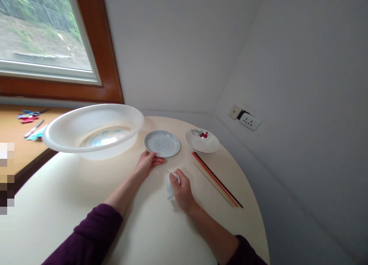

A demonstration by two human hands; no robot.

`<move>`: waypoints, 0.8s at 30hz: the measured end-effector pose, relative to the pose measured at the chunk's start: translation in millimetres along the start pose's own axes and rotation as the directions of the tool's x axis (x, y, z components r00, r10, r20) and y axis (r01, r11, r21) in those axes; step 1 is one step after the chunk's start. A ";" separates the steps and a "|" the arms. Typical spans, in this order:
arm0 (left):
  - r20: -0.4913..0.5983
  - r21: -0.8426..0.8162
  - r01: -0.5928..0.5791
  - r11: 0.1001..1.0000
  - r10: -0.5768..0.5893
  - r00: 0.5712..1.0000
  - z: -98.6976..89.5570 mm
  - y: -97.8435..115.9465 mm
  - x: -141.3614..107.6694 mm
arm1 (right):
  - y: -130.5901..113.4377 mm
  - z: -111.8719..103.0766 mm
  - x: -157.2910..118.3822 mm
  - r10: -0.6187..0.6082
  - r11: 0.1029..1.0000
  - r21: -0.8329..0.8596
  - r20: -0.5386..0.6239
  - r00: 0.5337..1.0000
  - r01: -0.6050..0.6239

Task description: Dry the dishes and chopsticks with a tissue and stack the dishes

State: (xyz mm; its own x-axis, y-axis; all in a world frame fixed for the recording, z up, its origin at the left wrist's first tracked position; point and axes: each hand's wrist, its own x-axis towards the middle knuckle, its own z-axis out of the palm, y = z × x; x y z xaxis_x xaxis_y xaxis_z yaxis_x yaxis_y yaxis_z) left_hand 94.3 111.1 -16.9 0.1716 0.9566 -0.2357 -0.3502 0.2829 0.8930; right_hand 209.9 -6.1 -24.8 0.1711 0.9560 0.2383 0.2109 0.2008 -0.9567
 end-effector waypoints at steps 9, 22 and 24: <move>0.013 0.014 -0.015 1.000 0.015 1.000 -1.7 -1.3 0.7 | 1.0 0.0 0.0 -0.001 1.000 -0.014 0.005 1.000 0.001; 0.074 -0.019 -0.028 0.999 0.029 0.997 -9.3 -5.8 -0.2 | 6.5 0.7 2.4 0.014 0.999 -0.052 0.043 0.999 -0.011; 0.078 -0.010 -0.024 1.000 0.024 0.997 -9.2 -4.9 -2.4 | 6.6 0.7 3.2 0.015 0.999 -0.049 0.051 0.999 -0.012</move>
State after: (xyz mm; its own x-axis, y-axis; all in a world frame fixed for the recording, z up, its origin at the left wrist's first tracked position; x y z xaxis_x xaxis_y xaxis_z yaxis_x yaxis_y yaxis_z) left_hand 87.1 108.1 -24.2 0.2347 0.9547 -0.1831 -0.3629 0.2608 0.8946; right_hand 211.1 -1.5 -30.5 0.1251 0.9685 0.2153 0.2557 0.1782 -0.9502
